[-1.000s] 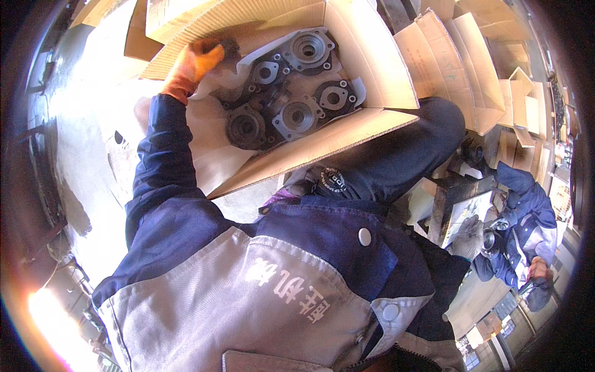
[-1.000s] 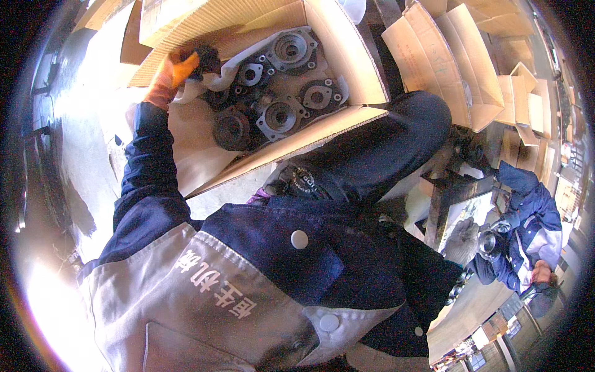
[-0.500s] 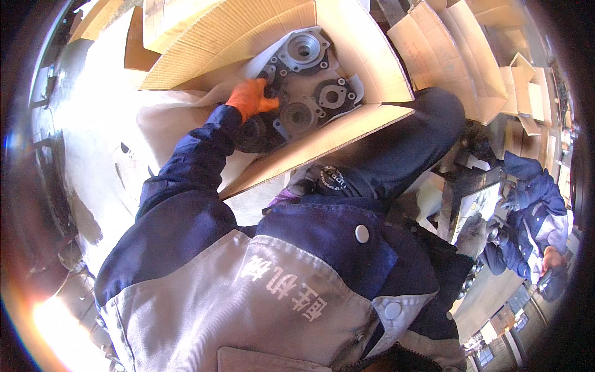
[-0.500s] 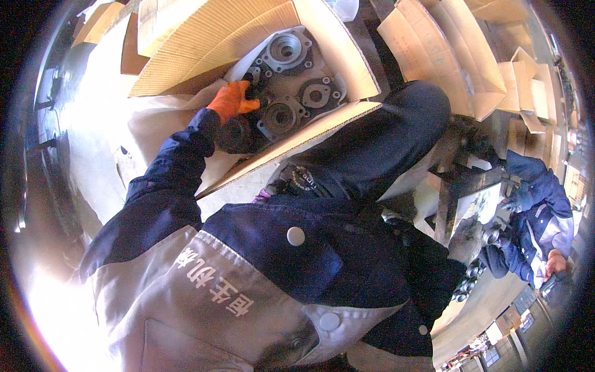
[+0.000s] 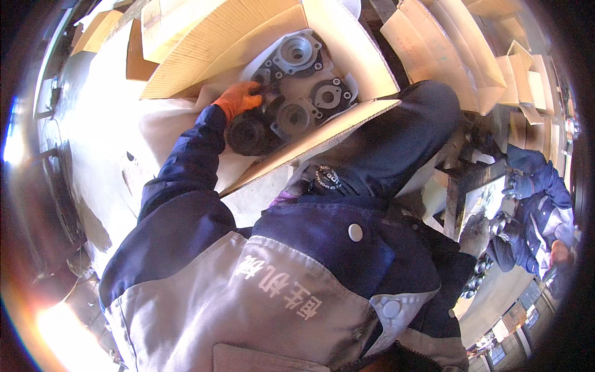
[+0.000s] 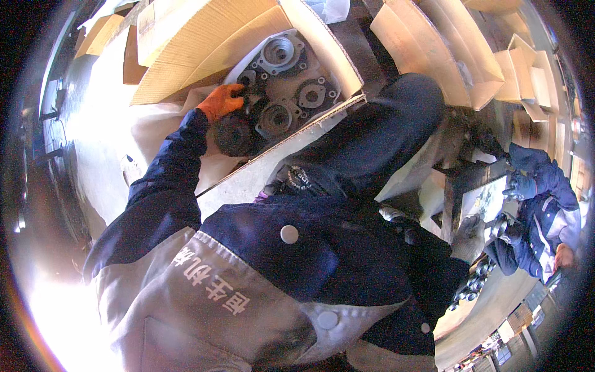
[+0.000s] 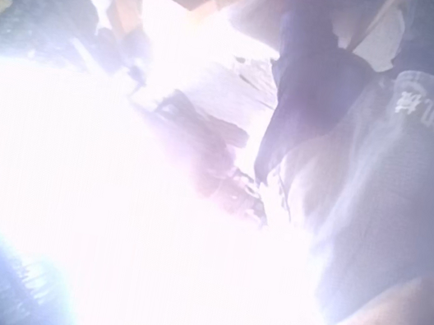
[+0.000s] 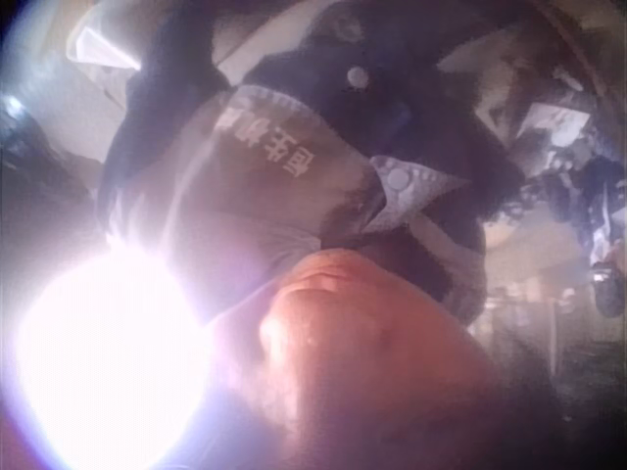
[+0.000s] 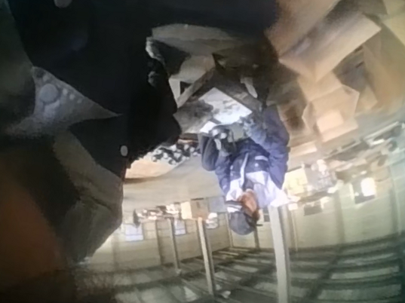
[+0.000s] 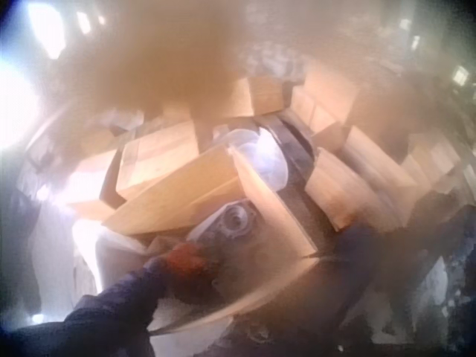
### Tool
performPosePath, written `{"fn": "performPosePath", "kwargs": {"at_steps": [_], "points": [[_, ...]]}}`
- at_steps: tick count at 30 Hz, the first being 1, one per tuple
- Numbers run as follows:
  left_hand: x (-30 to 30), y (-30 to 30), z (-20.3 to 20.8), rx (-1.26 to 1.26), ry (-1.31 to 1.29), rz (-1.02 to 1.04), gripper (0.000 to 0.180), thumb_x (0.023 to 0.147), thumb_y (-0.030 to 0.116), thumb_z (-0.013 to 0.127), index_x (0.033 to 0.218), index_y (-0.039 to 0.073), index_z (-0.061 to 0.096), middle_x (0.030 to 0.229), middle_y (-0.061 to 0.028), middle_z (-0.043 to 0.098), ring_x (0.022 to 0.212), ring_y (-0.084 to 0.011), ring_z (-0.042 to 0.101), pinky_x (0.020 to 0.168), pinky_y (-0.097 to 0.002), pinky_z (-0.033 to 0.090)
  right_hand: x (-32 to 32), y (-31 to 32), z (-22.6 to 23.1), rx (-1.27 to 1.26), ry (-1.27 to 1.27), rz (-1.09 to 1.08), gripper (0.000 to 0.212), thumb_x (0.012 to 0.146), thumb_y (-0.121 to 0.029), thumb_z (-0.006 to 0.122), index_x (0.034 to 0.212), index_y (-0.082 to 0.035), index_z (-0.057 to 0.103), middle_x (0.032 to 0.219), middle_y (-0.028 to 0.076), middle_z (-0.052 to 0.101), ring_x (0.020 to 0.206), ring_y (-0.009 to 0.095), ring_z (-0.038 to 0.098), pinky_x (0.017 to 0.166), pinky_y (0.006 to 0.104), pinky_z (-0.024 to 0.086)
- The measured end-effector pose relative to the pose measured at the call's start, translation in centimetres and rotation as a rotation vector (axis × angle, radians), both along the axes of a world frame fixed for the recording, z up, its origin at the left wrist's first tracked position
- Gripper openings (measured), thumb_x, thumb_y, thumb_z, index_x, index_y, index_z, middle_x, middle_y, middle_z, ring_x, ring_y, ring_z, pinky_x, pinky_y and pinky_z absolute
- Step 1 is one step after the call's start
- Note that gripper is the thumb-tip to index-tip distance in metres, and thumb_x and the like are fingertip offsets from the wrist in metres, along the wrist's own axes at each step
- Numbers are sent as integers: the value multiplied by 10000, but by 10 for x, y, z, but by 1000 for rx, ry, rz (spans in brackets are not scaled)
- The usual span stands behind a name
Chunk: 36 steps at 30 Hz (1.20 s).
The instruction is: The person cleans a metal part with a cloth, places it into a cardboard box with other parts, covers them with a plastic sheet, and seals the box with packing tape.
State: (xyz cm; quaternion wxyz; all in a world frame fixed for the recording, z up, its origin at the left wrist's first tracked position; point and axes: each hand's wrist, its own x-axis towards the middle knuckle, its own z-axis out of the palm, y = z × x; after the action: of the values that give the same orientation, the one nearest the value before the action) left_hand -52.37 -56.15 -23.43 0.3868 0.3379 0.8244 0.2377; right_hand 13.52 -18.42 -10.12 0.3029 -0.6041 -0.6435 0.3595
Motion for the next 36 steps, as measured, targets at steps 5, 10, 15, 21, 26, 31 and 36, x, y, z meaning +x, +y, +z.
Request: {"fn": "performPosePath", "kwargs": {"at_steps": [5,10,15,21,26,31,36], "points": [[-4,5,7,-3,-51,3,532,773,246,659,1236,-12,609,1133,-227,671,1052,-314,646,935,-387,482,4,14,-1,-255,590,-301,152,975,-83,528,912,42,586,871,94,627,811,175,619,764,285,528],[-7,18,35,-194,314,-183,445,784,200,648,1193,25,660,918,-151,701,832,-199,650,791,-327,518,15,30,-5,-219,509,-235,247,994,-110,509,780,12,498,807,64,556,771,174,588,758,300,535],[-24,17,76,-13,81,208,317,816,173,654,1099,39,710,924,-83,710,840,-164,642,789,-309,515,21,44,-1,-310,564,-139,218,963,-156,598,1067,35,577,1025,115,650,931,211,637,852,344,553],[-43,10,133,287,295,199,273,873,126,618,1112,22,699,972,-67,712,891,-147,639,850,-294,507,33,73,-8,-506,837,-329,276,956,-164,615,1102,67,577,1069,137,659,943,215,646,833,330,583],[-38,13,179,455,362,55,268,871,58,624,1128,2,679,1038,-87,717,967,-127,659,878,-256,516,44,82,-18,-215,398,-45,333,960,-161,604,1150,106,547,1095,178,636,942,235,642,849,333,587],[-14,14,220,624,265,57,270,917,42,607,1174,-30,645,1092,-97,702,1023,-142,645,926,-266,501,29,69,-5,-322,755,-303,335,967,-142,581,1166,121,522,1081,183,624,957,245,634,848,330,589],[10,18,252,684,209,33,269,919,30,604,1177,-38,638,1103,-101,699,1037,-152,644,932,-273,499,14,58,5,-280,782,-373,290,967,-125,569,1135,107,527,1092,183,615,967,242,629,853,328,575]]}}
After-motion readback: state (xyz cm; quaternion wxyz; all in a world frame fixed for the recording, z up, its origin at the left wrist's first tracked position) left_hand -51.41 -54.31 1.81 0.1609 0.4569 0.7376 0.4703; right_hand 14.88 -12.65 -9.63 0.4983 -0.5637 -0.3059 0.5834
